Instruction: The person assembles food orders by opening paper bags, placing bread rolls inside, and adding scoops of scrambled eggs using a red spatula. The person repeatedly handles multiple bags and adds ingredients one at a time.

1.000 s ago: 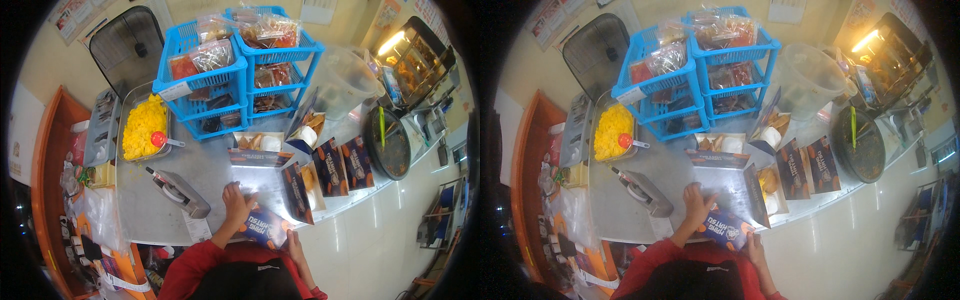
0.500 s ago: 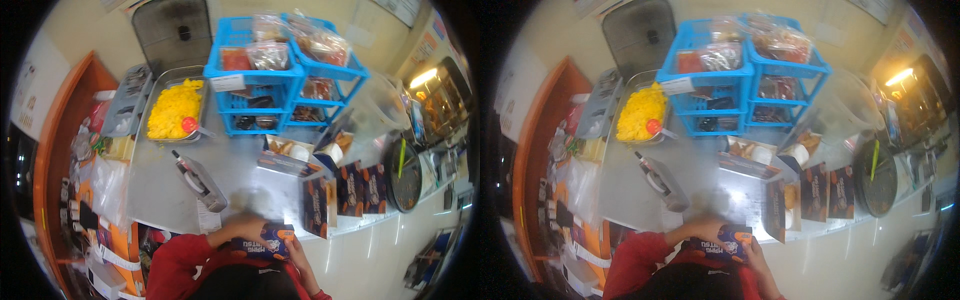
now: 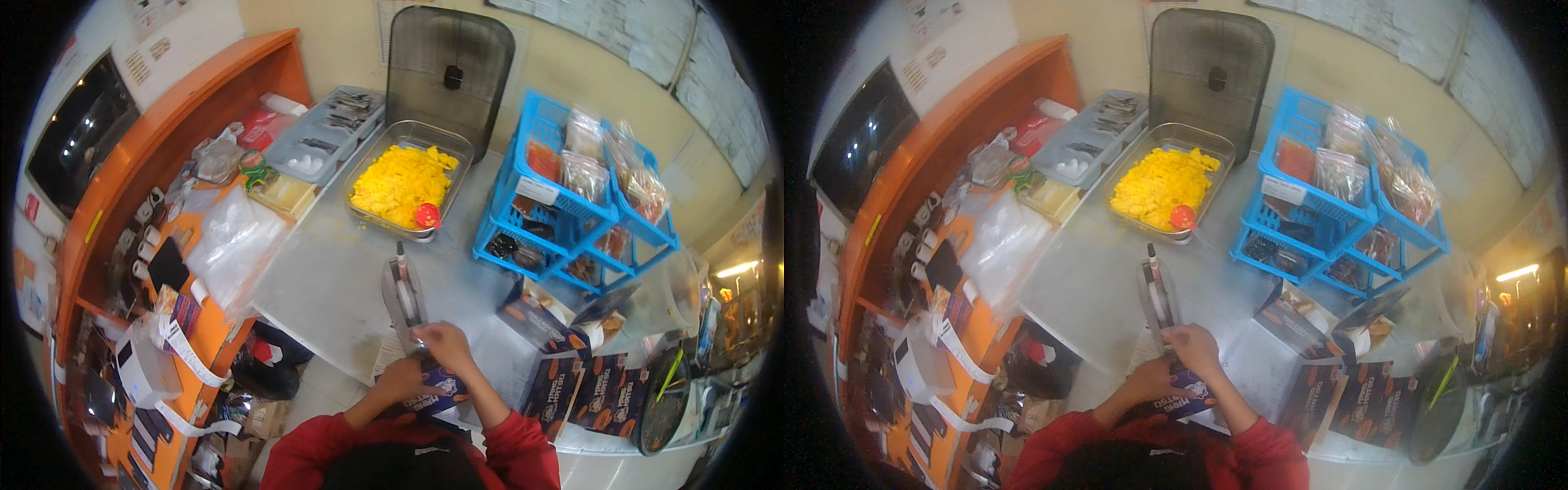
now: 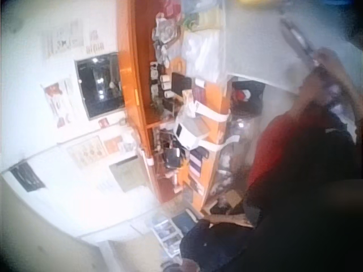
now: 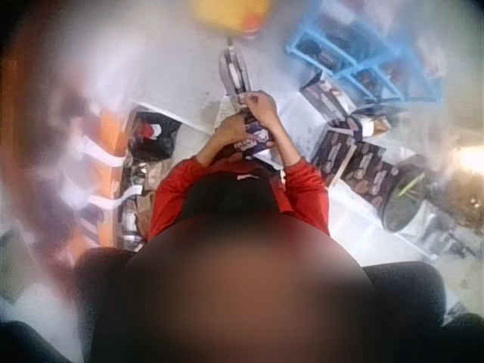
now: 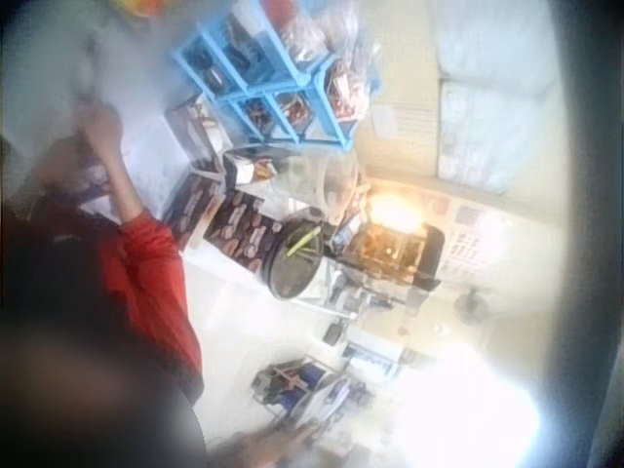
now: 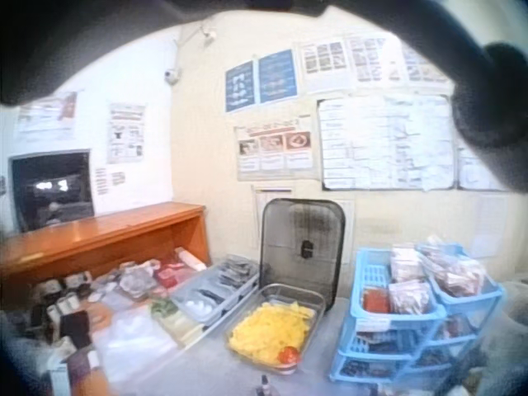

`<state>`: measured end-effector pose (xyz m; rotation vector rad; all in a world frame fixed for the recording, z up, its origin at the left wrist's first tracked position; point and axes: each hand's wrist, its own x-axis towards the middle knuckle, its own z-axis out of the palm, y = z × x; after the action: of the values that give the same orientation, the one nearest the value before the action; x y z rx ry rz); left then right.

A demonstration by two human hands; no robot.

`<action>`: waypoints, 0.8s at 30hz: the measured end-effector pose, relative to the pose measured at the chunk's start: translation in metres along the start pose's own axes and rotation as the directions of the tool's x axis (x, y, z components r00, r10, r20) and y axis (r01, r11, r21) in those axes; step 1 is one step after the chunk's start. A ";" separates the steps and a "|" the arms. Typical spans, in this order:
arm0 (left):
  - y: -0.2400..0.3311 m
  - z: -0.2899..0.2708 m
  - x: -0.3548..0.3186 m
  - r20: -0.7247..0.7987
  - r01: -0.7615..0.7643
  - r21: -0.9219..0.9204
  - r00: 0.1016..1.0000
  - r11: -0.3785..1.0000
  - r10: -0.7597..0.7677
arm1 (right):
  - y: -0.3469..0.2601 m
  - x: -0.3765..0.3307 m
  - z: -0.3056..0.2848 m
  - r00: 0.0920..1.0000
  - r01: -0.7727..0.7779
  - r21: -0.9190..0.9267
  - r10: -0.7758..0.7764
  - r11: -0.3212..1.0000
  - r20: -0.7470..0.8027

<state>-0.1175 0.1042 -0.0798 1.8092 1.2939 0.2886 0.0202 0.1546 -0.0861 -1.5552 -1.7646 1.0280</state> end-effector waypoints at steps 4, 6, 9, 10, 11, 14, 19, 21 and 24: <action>0.003 0.001 0.002 0.028 0.056 0.079 0.998 0.995 -0.059 | -0.014 -0.041 -0.013 0.990 -0.125 0.259 0.136 0.958 -0.025; 0.004 0.003 0.004 0.081 0.138 0.072 0.986 0.988 -0.143 | -0.018 -0.085 -0.031 0.998 -0.008 0.143 0.016 0.990 -0.058; 0.003 0.006 0.005 0.046 0.056 0.066 0.997 0.996 -0.059 | -0.019 -0.114 -0.029 0.953 -0.304 -0.241 0.293 0.922 -0.080; 0.001 0.006 0.005 0.053 0.015 0.093 0.998 0.996 -0.019 | -0.018 -0.118 -0.029 0.968 -0.249 -0.311 0.224 0.917 -0.113; 0.000 0.006 0.005 0.039 -0.007 0.082 0.999 0.997 0.004 | -0.016 -0.122 -0.029 0.968 -0.249 -0.428 0.217 0.869 -0.122; -0.003 0.005 0.004 0.071 0.003 0.096 0.997 0.995 -0.010 | -0.011 -0.116 -0.038 0.967 -0.233 -0.684 0.239 0.691 -0.087; -0.001 0.000 0.010 0.128 0.079 0.028 0.988 0.997 -0.081 | -0.002 -0.060 -0.065 0.978 0.131 -0.447 -0.189 0.885 -0.088; 0.004 0.000 0.008 0.127 0.015 -0.028 0.992 1.000 -0.011 | 0.004 -0.025 -0.059 0.937 0.349 -0.399 -0.323 0.848 0.131; 0.012 0.002 -0.003 0.066 -0.051 0.028 0.997 0.998 0.049 | 0.014 0.008 -0.051 0.842 0.517 -0.343 -0.395 0.784 0.366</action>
<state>-0.1097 0.0993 -0.0710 1.8626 1.2150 0.2372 0.0686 0.1715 -0.0703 -1.1297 -2.5474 0.6509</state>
